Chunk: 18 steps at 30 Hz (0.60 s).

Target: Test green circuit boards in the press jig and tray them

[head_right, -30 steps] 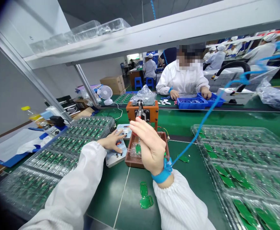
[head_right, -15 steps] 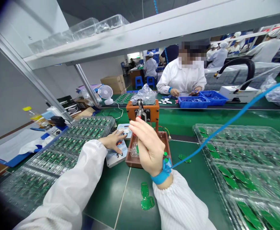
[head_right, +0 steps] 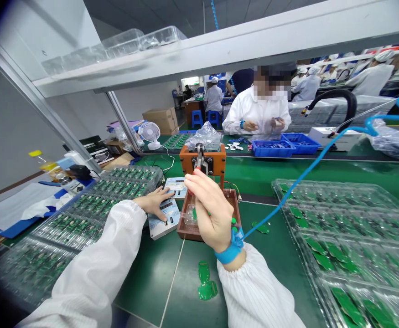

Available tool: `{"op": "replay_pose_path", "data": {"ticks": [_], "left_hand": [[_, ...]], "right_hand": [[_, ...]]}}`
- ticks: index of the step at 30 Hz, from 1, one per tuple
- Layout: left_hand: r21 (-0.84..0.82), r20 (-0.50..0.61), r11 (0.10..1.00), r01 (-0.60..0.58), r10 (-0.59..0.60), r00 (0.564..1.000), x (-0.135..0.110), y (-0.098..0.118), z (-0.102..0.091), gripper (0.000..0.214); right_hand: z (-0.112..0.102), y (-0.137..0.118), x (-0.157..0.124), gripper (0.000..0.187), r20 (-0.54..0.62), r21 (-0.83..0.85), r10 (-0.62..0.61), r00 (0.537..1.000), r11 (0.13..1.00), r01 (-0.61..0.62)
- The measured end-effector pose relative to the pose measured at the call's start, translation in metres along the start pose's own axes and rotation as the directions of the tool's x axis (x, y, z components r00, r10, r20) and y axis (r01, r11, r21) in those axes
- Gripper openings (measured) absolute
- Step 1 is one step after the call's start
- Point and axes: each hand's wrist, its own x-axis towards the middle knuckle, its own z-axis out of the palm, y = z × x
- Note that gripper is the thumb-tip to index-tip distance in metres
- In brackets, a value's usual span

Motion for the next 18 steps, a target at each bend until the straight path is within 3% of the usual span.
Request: {"op": "replay_pose_path", "data": {"ticks": [10, 15, 18], "left_hand": [[0.014, 0.041, 1.0, 0.012, -0.013, 0.999, 0.0, 0.006, -0.005, 0.14], [0.063, 0.024, 0.998, 0.028, -0.03, 0.999, 0.006, 0.012, -0.006, 0.136], [0.056, -0.003, 0.997, 0.049, -0.049, 0.999, -0.004, 0.02, -0.01, 0.129]], "right_hand": [[0.002, -0.002, 0.001, 0.06, -0.021, 0.012, 0.011, 1.0, 1.0, -0.011], [0.003, -0.003, -0.001, 0.061, -0.025, 0.016, 0.024, 0.999, 1.0, -0.024], [0.003, -0.003, -0.001, 0.061, -0.026, 0.014, 0.026, 0.999, 1.0, -0.026]]}}
